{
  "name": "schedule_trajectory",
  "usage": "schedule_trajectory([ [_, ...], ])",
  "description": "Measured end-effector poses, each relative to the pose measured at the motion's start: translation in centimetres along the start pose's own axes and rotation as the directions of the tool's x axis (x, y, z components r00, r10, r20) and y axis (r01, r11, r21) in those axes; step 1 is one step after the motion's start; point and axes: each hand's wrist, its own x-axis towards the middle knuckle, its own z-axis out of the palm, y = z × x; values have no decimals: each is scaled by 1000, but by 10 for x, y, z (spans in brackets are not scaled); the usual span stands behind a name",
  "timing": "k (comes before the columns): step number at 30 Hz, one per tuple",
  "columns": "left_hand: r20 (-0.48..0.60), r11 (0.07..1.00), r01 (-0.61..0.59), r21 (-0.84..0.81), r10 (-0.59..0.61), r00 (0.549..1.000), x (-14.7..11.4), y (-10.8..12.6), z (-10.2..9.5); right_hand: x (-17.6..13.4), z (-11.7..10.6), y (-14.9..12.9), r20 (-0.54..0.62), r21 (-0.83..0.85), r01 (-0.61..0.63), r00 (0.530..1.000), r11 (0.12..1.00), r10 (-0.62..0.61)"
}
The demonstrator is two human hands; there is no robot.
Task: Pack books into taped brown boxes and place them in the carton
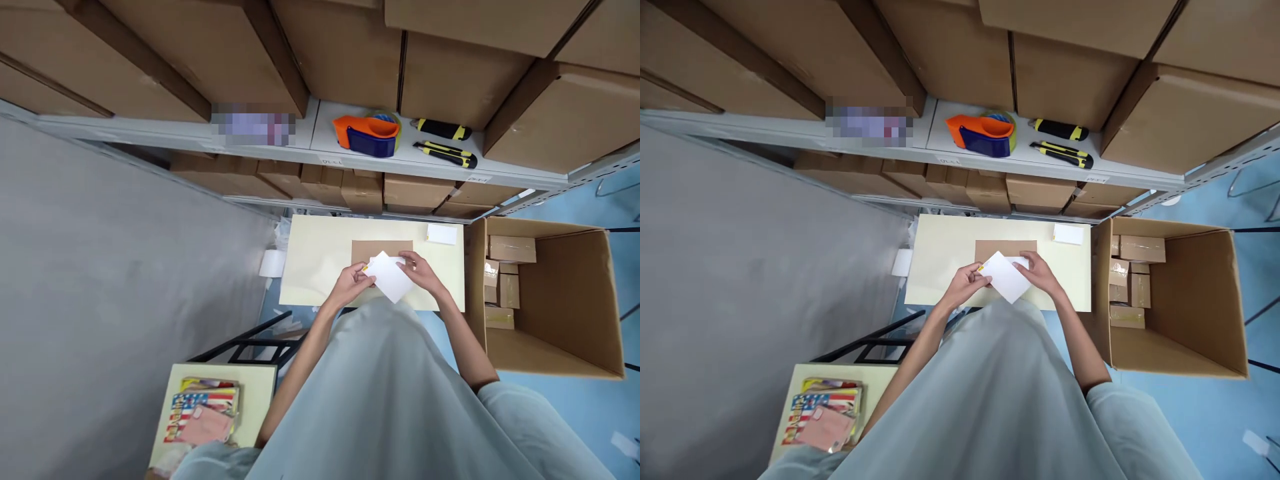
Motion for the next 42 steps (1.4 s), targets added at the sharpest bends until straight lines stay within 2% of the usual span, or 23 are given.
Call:
schedule_trajectory([
  [5, -30, 997, -20, -80, 17, 999, 8, 10, -6, -37, 31, -43, 79, 188, -53, 996, 981, 38],
  [8, -75, 999, -43, -30, 41, 996, 15, 14, -12, -47, 40, -57, 3, 204, -31, 1000, 978, 31],
  [12, -101, 997, -76, -11, 75, 992, 18, 17, -23, -50, 50, -54, -95, 153, -32, 994, 988, 47],
  [17, 88, 998, -55, 2, 55, 995, 0, 22, -40, -49, 60, -52, -274, 154, -2, 961, 988, 44],
  [20, 142, 998, -66, 20, 63, 988, -15, 24, -48, -53, 63, -59, -321, 141, 24, 947, 990, 23],
  [26, 149, 990, -114, 80, 102, 984, -36, 27, -56, -62, 67, -76, -326, 114, 24, 945, 993, 15],
  [31, 157, 968, -206, 143, 184, 970, -43, 35, -56, -64, 70, -81, -314, 154, 37, 949, 987, 13],
  [36, 153, 955, -273, 115, 254, 955, -47, 36, -54, -65, 72, -81, -301, 204, 32, 953, 978, 31],
  [42, 133, 953, -284, 105, 269, 954, -49, 31, -49, -67, 72, -79, -300, 208, 49, 954, 977, 16],
])
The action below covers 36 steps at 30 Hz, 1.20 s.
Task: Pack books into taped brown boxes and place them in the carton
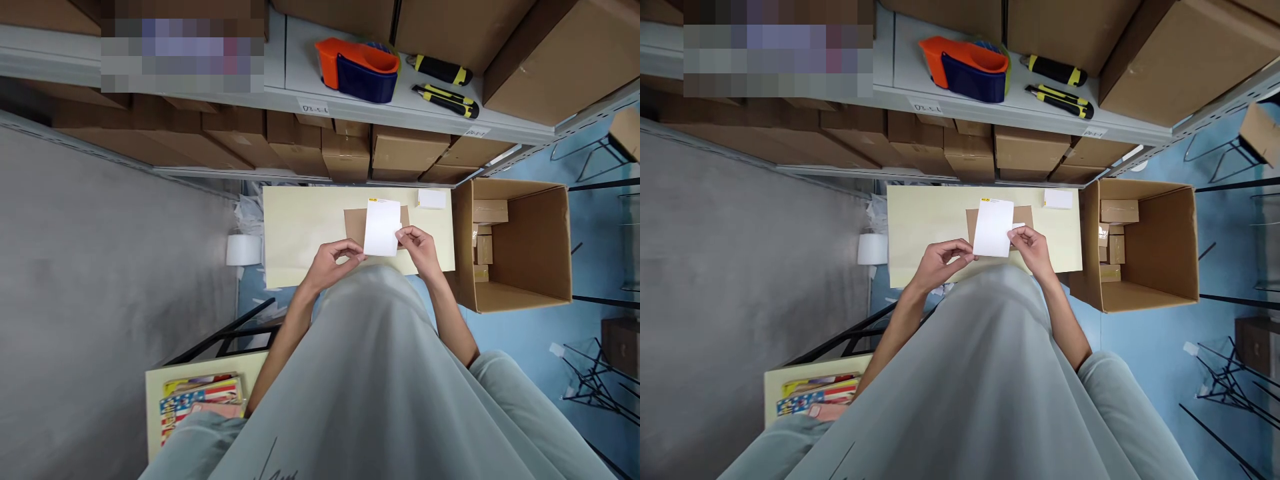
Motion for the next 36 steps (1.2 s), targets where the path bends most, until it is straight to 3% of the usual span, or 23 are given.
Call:
schedule_trajectory([
  [9, -34, 1000, -17, -3, 17, 999, -3, -3, 7, 2, -1, 11, 42, -70, -12, 999, 997, 15],
  [12, -52, 999, -30, 23, 31, 998, -4, -4, 8, 1, 4, 16, 0, -227, 6, 1000, 974, -6],
  [14, -63, 997, -45, 59, 49, 997, -4, -5, 10, -4, 10, 12, -31, -345, 86, 994, 935, -103],
  [16, -68, 993, -70, 93, 77, 995, -5, -5, 11, -12, 16, 4, 45, -368, 194, 981, 909, -191],
  [19, -62, 985, -116, 124, 125, 990, -6, -5, 13, -24, 25, -11, 229, -309, 286, 948, 907, -221],
  [23, -61, 975, -162, 152, 173, 983, -6, -6, 15, -28, 34, -19, 277, -362, 323, 933, 874, -230],
  [30, -64, 976, -155, 152, 166, 984, -6, -7, 9, -20, 37, -11, 249, -413, 289, 948, 864, -199],
  [36, -124, 998, -57, -31, 53, 991, -8, -14, -3, -18, 44, -10, 171, -340, 193, 975, 920, -141],
])
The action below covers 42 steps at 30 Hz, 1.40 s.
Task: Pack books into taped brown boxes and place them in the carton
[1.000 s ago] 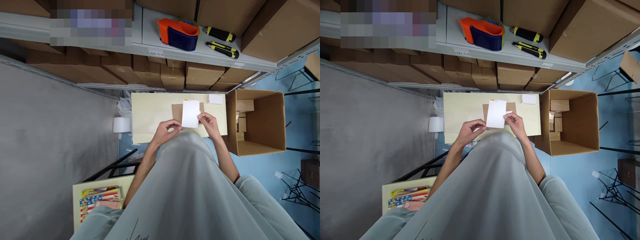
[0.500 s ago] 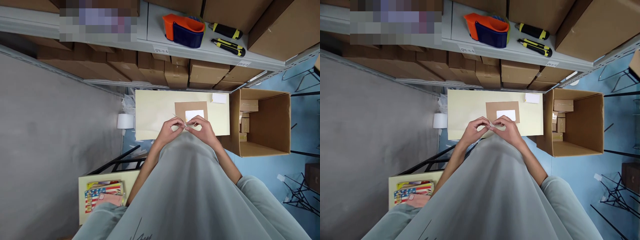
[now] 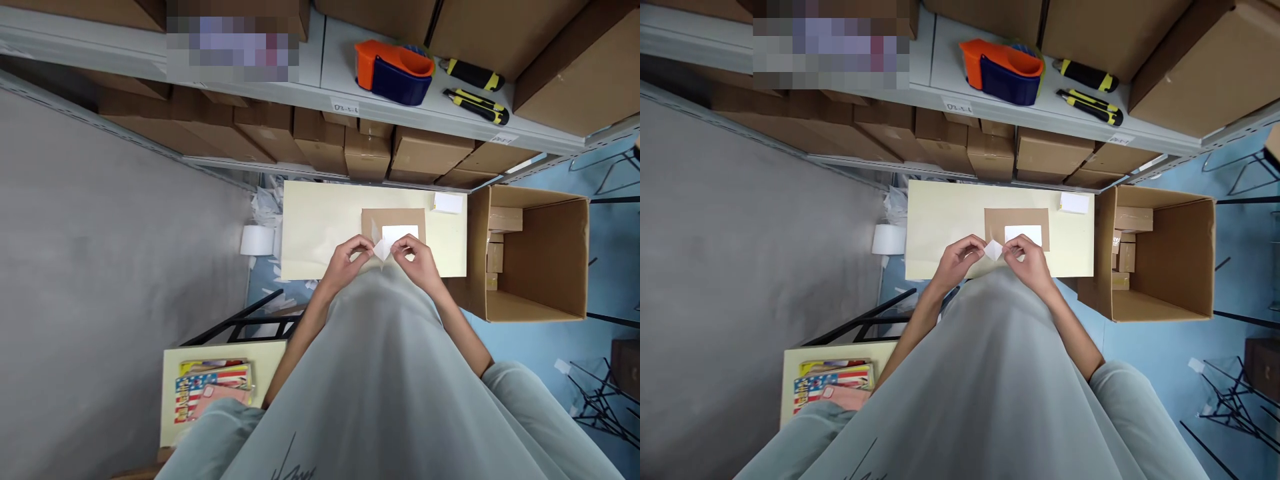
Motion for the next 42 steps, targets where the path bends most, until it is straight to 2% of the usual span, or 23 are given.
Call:
schedule_trajectory([
  [5, -129, 987, 50, -155, -71, 989, -5, -5, -22, 6, 14, -7, -51, 57, -47, 997, 997, 50],
  [10, -266, 985, 68, -160, -110, 958, -14, -15, -67, 13, 32, -13, -87, 53, -70, 993, 996, 75],
  [14, -359, 991, 86, -107, -119, 926, -24, -26, -124, 17, 49, -19, -90, 43, -87, 992, 995, 90],
  [17, -453, 993, 110, -39, -116, 884, -28, -34, -174, 19, 64, -26, -71, 24, -91, 993, 996, 93],
  [21, -591, 985, 164, 60, -97, 801, -27, -42, -238, 23, 84, -37, -31, 18, -58, 998, 998, 58],
  [24, -698, 959, 253, 125, -96, 709, -22, -44, -279, 25, 93, -42, -40, 27, -38, 998, 999, 39],
  [26, -759, 922, 335, 195, -75, 647, -16, -44, -303, 26, 96, -44, -52, 26, -29, 998, 999, 30],
  [28, -794, 847, 435, 304, -27, 607, -8, -43, -327, 26, 96, -44, -67, 18, -27, 997, 999, 28],
  [29, -800, 797, 485, 361, -3, 600, -2, -43, -338, 26, 96, -44, -77, 12, -28, 997, 1000, 29],
  [31, -788, 694, 573, 436, -13, 616, 11, -44, -359, 26, 95, -44, -95, -1, -25, 995, 1000, 25],
  [33, -765, 613, 662, 432, -140, 629, 26, -46, -374, 25, 95, -42, -108, -7, -17, 994, 1000, 16],
  [35, -741, 560, 726, 399, -270, 615, 39, -48, -378, 24, 94, -41, -124, -7, -12, 992, 1000, 11],
  [36, -732, 559, 731, 392, -292, 616, 44, -50, -374, 23, 94, -40, -134, -8, -13, 991, 1000, 11],
  [37, -717, 583, 708, 399, -283, 637, 48, -52, -365, 23, 93, -40, -144, -10, -14, 989, 1000, 13],
  [39, -638, 699, 579, 419, -226, 736, 51, -55, -332, 22, 92, -40, -169, -30, -10, 986, 999, 5],
  [41, -468, 848, 396, 353, -207, 859, 48, -56, -282, 21, 90, -41, -198, -81, 22, 979, 996, -38],
  [42, -362, 912, 319, 258, -215, 907, 44, -56, -252, 20, 89, -42, -211, -124, 50, 974, 991, -76],
])
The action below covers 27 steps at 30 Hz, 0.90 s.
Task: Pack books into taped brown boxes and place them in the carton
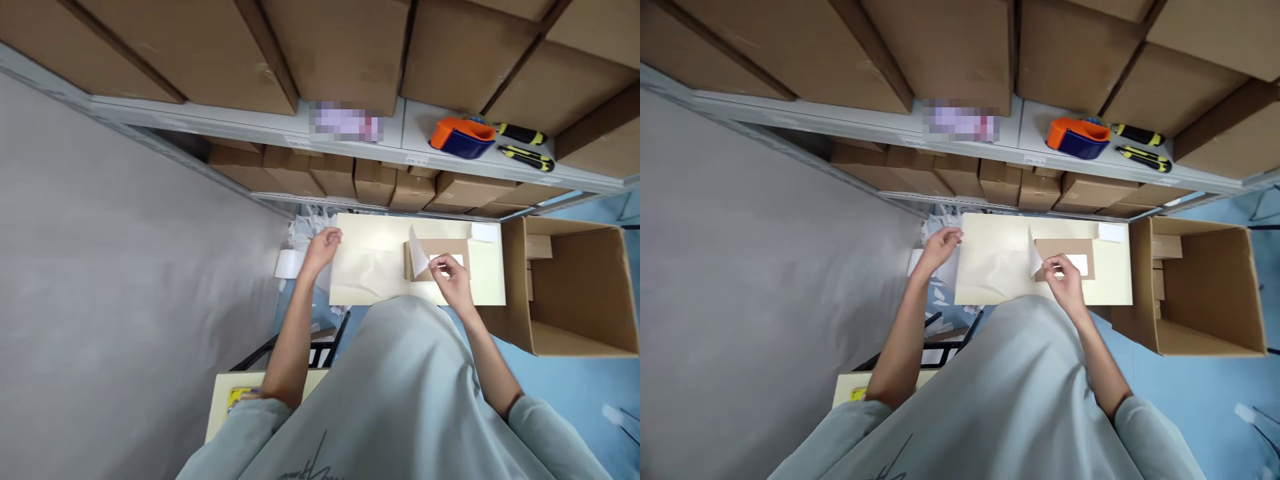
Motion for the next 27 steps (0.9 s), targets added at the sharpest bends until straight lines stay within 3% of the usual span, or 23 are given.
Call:
schedule_trajectory([
  [3, 349, 936, 13, -353, 119, 930, -50, 29, 74, 0, -6, 1, -28, -167, 138, 989, 976, -145],
  [5, 419, 877, 98, -470, 123, 900, -79, 50, 113, 0, -12, 4, -4, -285, 218, 974, 934, -228],
  [8, 375, 814, 168, -556, 65, 925, -103, 76, 152, -4, -21, 13, 84, -406, 317, 947, 857, -310],
  [14, 276, 802, 182, -570, -21, 961, -107, 94, 188, -13, -38, 41, 220, -479, 427, 904, 767, -366],
  [20, 220, 880, 98, -466, 8, 975, -108, 100, 213, -12, -63, 66, 338, -267, 360, 904, 894, -263],
  [23, 182, 912, 43, -408, 35, 983, -111, 104, 227, -1, -86, 79, 252, -136, 226, 950, 965, -187],
  [25, 184, 927, 27, -375, 46, 982, -114, 107, 236, 10, -103, 90, 130, -71, 87, 989, 994, -77],
  [27, 194, 931, 34, -365, 41, 980, -117, 109, 246, 23, -116, 104, 51, -3, -52, 997, 999, 52],
])
